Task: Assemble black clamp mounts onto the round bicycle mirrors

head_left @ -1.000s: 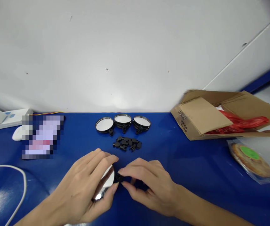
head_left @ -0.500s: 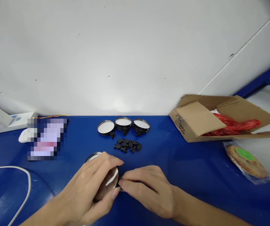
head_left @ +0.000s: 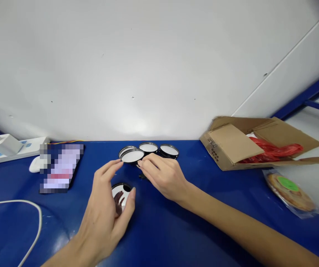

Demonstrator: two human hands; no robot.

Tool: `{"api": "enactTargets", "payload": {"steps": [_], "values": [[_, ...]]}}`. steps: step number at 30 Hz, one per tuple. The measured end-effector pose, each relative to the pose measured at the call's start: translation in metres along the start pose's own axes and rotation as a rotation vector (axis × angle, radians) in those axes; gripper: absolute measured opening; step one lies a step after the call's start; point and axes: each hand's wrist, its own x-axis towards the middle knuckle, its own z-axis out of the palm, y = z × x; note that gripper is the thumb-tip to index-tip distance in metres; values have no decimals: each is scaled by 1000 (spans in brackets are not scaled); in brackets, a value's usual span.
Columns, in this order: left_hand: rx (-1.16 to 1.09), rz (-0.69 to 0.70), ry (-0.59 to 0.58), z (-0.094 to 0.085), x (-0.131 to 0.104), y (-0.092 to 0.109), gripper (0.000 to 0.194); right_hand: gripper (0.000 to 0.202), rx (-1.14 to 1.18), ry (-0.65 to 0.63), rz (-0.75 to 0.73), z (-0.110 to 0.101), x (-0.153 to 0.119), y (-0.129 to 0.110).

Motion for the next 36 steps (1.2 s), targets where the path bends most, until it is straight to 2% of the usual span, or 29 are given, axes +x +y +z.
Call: {"api": "enactTargets", "payload": {"steps": [3, 5, 9, 12, 16, 20, 25, 36], "values": [[-14, 14, -53, -1, -2, 4, 63, 27, -8, -39, -17, 12, 3, 2], [-10, 60, -49, -5, -1, 6, 55, 27, -18, -66, -15, 16, 5, 3], [-65, 309, -4, -14, 6, 9, 29, 25, -34, -119, 11, 20, 9, 6], [-57, 448, 2, -17, 9, 13, 27, 22, -37, -153, 30, 23, 10, 7], [0, 543, -14, -15, 5, 17, 25, 22, -45, -179, 54, 23, 9, 5], [4, 542, -67, -11, 3, 13, 24, 20, -56, -202, 69, 22, 9, 2], [-6, 517, -68, -8, 4, 9, 31, 20, -81, -225, 73, 22, 12, 1], [-5, 522, -70, -6, 2, 10, 26, 21, -72, -249, 107, 23, 18, -5]]}}
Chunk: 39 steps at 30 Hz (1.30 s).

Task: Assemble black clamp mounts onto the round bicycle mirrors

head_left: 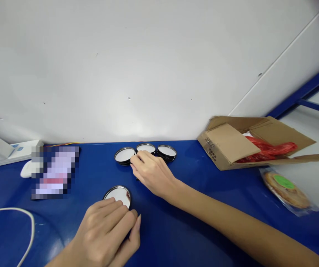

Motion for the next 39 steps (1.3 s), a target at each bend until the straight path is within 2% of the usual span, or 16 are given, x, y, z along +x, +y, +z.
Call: {"api": "enactTargets", "payload": {"steps": [7, 14, 18, 22, 26, 28, 31, 34, 39], "values": [[2, -2, -8, 0, 1, 0, 27, 19, 46, 12, 63, 4, 3, 0], [2, -8, -32, -1, -1, -1, 27, 15, 76, 34, 62, 2, 2, 2], [21, -16, -37, -2, 0, -3, 27, 7, 106, 79, 66, -7, -4, 1], [53, -80, -26, -4, 3, -7, 24, 12, 145, 114, 67, -23, -23, 0], [236, -308, -173, -2, 2, -12, 13, 15, 196, 136, 88, -39, -49, 1], [396, -401, -259, 1, -2, -13, 16, 14, 237, 134, 125, -43, -61, 4], [549, -440, -344, 6, -8, -14, 29, 15, 266, 148, 201, -43, -74, 9], [577, -457, -397, 8, -10, -14, 33, 18, 312, 154, 244, -40, -79, 13], [556, -486, -428, 10, -12, -12, 37, 33, 384, 52, 158, -37, -82, 15]]}}
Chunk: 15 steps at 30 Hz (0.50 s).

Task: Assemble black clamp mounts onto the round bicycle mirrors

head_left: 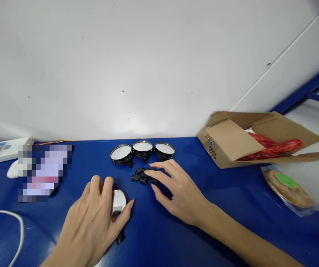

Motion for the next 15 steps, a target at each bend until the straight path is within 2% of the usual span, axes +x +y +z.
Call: {"api": "enactTargets", "payload": {"steps": [3, 6, 10, 13, 15], "values": [[-102, -31, -38, 1, -3, 2, 40, 41, 11, -87, -11, 3, -4, 0], [-327, -145, -143, 0, -3, 2, 44, 43, 52, -120, -14, 6, -7, -2], [-658, -344, -298, -7, 4, -1, 55, 41, 81, -85, -9, 5, -6, -4], [-936, -446, -432, -10, 12, -6, 52, 36, 127, -38, -37, 1, -5, -7], [-1130, -491, -466, -9, 15, -8, 50, 31, 186, -15, -87, -1, -5, -10]]}}
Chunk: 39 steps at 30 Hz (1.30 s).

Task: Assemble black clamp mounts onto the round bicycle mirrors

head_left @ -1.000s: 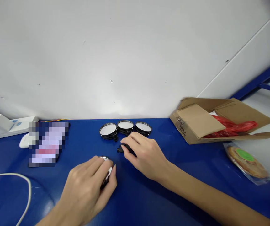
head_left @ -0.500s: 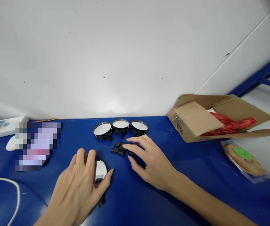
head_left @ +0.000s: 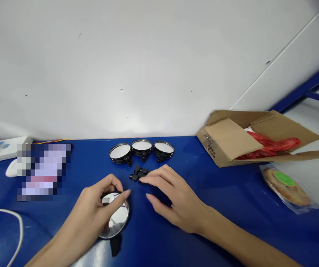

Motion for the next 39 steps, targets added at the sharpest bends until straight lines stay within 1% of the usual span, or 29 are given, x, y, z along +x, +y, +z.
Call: {"api": "enactTargets", "payload": {"steps": [1, 3, 5, 7, 9, 12, 16, 19, 21, 23, 25, 27, 29, 31, 33, 35, 36, 37, 39], "values": [[-75, 7, -2, 0, 1, 0, 50, 29, 25, 5, -39, 0, 0, -2], [-184, 32, 44, 0, 4, 1, 50, 30, 28, 25, -126, 4, -1, -7], [-261, 29, 85, 2, 4, 3, 53, 44, -44, 65, -204, 9, -3, -11], [-344, -1, 73, 5, 4, 7, 59, 55, -149, 95, -247, 15, -4, -15], [-403, -9, 30, 8, 2, 11, 64, 53, -224, 87, -257, 20, -5, -16], [-414, -12, 8, 11, -3, 15, 54, 42, -250, 55, -227, 22, -7, -13], [-272, 17, 37, 8, -9, 15, 43, 38, -232, 20, -162, 21, -10, -6], [-150, 97, 4, 6, -13, 11, 43, 38, -261, -17, -161, 21, -12, -4], [-35, 227, -12, 8, -16, 8, 49, 37, -261, -28, -160, 21, -12, -5], [141, 400, 37, 10, -17, 4, 57, 36, -234, -22, -142, 19, -11, -7], [321, 524, 99, 12, -17, -1, 54, 36, -203, -16, -124, 19, -10, -9], [456, 592, 117, 13, -17, -5, 52, 36, -180, -34, -108, 20, -11, -12], [525, 646, 76, 11, -15, -8, 57, 36, -151, -69, -90, 22, -12, -16], [549, 665, -7, 8, -14, -9, 55, 35, -94, -105, -71, 22, -14, -22], [534, 636, -120, 4, -13, -6, 38, 35, 23, -167, -26, 17, -14, -27], [505, 594, -237, -1, -12, -2, 19, 32, 220, -279, 41, 8, -10, -31], [489, 578, -288, -3, -12, 1, 19, 28, 351, -355, 65, 3, -8, -32], [470, 568, -332, -5, -11, 4, 28, 24, 462, -416, 78, -2, -5, -31], [421, 567, -386, -7, -11, 10, 57, 21, 614, -482, 114, -10, 0, -29]]}}
